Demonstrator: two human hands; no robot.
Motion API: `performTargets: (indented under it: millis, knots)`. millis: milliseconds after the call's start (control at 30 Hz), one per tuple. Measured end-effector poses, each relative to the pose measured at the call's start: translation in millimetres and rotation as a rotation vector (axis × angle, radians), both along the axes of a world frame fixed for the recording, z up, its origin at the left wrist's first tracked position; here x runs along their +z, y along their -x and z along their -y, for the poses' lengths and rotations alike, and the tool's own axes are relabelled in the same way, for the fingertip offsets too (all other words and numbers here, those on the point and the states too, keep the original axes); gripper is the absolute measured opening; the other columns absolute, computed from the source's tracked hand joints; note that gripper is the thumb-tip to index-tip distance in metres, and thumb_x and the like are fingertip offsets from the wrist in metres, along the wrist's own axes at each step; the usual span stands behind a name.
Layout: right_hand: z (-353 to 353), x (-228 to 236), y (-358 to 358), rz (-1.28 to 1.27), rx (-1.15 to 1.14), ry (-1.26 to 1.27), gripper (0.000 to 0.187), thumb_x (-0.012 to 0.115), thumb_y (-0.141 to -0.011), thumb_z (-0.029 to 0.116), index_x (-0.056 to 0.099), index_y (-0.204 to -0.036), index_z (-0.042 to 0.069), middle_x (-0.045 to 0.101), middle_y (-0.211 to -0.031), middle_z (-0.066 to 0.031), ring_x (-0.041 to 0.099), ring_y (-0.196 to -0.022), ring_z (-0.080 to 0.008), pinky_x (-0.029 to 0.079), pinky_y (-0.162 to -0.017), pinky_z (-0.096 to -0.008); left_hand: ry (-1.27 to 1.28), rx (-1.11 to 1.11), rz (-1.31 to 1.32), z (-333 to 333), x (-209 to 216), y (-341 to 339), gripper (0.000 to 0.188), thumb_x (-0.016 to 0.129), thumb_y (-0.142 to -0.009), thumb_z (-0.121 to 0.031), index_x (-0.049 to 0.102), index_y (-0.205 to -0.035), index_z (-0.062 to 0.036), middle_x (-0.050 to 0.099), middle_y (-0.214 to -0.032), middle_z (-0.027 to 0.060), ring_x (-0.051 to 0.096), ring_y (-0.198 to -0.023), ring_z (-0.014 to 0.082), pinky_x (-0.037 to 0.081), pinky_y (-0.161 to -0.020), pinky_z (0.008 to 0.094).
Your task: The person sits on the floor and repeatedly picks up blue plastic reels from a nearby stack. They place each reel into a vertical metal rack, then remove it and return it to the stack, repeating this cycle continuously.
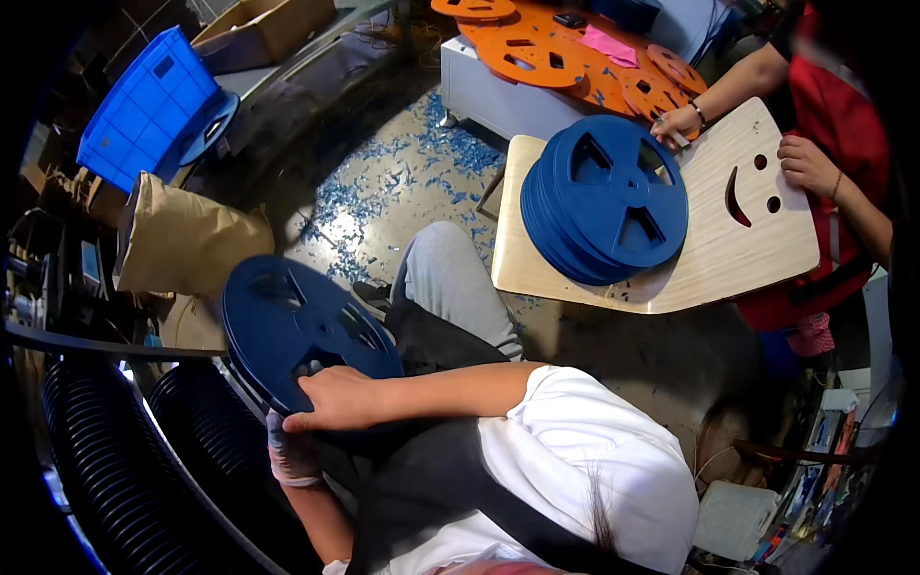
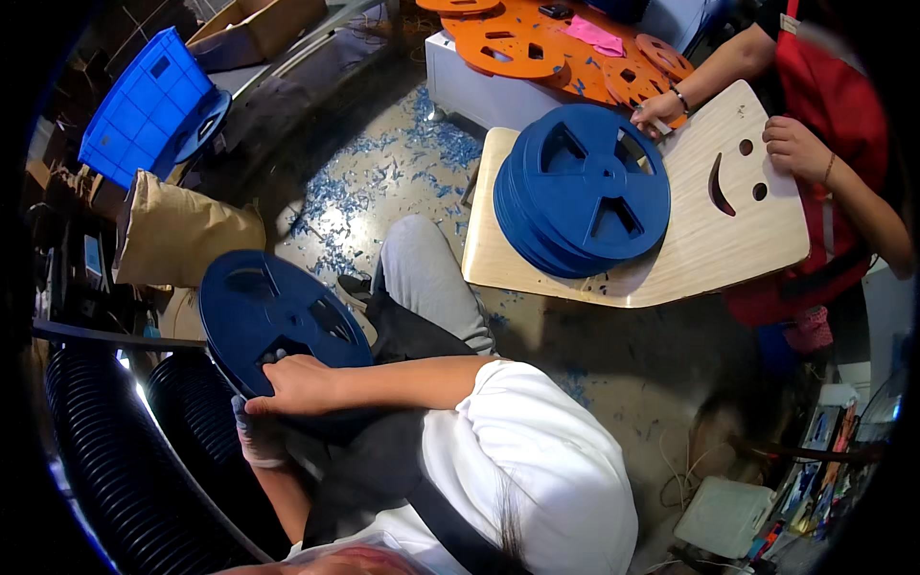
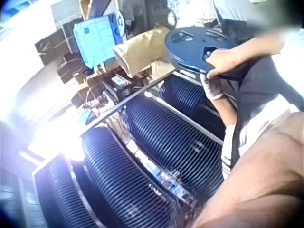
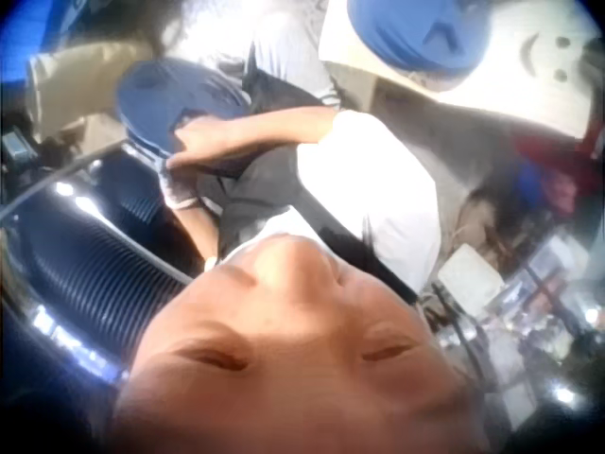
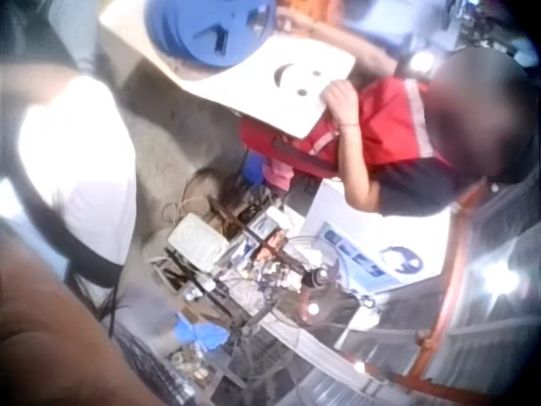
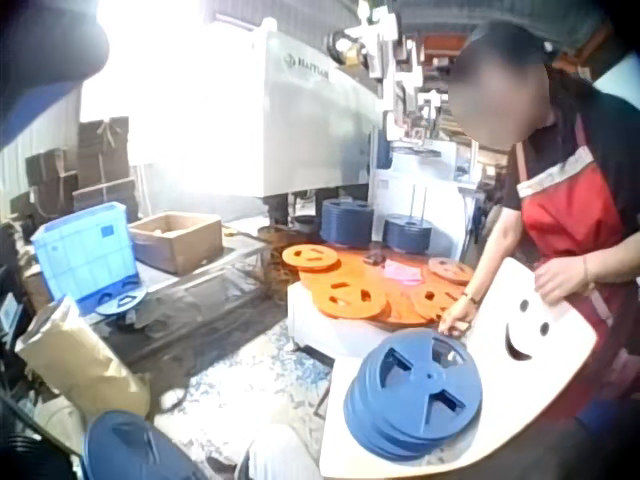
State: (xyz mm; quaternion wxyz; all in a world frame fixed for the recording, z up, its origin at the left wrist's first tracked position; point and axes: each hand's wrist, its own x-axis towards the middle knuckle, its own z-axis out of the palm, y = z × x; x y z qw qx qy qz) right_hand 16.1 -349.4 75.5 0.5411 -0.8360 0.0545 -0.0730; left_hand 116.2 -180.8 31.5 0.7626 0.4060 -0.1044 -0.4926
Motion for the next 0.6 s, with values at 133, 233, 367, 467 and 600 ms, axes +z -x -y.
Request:
performTargets:
  millis: [133, 233, 367, 467, 600]
  knots:
    - [-4.7, 2.5, -0.3, 0.156, -0.085, 0.402, 0.074, 0.06, -0.069, 0.07, 0.06, -0.073, -0.003, 0.062, -0.071, -0.02, 0.063, -0.07, -0.0344, 0.05, -0.067, -0.0394, -0.113, 0.107, 0.007, 2.8, 21.4, 13.9, 0.063, 0.063, -0.085, -0.037, 0.045, -0.13, 0.0039, 0.055, -0.125, 0.0147, 0.054, -0.114, 0.0256, 0.041, -0.099, 0.0366]
    - [-5.7, 5.9, 1.3, 0.142, -0.125, 0.584, 0.072, 0.063, -0.062, 0.072, 0.059, -0.064, 0.0, 0.059, -0.059, -0.0131, 0.061, -0.057, -0.0279, 0.049, -0.057, -0.0352, -0.079, 0.092, 0.115, 35.9, 59.2, 33.1, 0.061, 0.07, -0.078, -0.03, 0.051, -0.124, 0.0046, 0.058, -0.121, 0.0135, 0.058, -0.11, 0.0247, 0.041, -0.099, 0.0344]
    - [-14.5, -1.8, 10.8, 0.324, -0.032, 0.652, 0.07, 0.062, -0.063, 0.072, 0.059, -0.063, 0.002, 0.055, -0.054, -0.0078, 0.057, -0.052, -0.0225, 0.044, -0.051, -0.0306, -0.193, 0.23, 0.109, 19.5, 67.3, 41.7, 0.056, 0.077, -0.072, -0.029, 0.057, -0.114, 0.0032, 0.064, -0.11, 0.0141, 0.06, -0.104, 0.0248, 0.045, -0.095, 0.0361]
    - [5.1, -6.8, 20.3, 0.452, 0.214, 0.469, 0.053, 0.068, -0.069, 0.057, 0.061, -0.071, 0.004, 0.057, -0.061, -0.0075, 0.058, -0.058, -0.0236, 0.045, -0.053, -0.0311, -0.276, 0.377, -0.005, -5.7, 65.5, 45.9, 0.049, 0.078, -0.073, -0.027, 0.058, -0.107, 0.0012, 0.066, -0.093, 0.012, 0.064, -0.09, 0.0269, 0.053, -0.085, 0.0399]
    - [41.2, -50.0, 37.6, 0.483, -0.012, 0.333, 0.048, 0.071, -0.074, 0.04, 0.06, -0.107, 0.007, 0.061, -0.109, -0.0131, 0.058, -0.105, -0.0282, 0.046, -0.089, -0.0371, -0.074, 0.443, -0.089, -34.0, 45.9, 51.0, 0.039, 0.073, -0.079, -0.023, 0.058, -0.107, 0.0006, 0.067, -0.088, 0.0109, 0.065, -0.084, 0.0259, 0.051, -0.089, 0.0368]
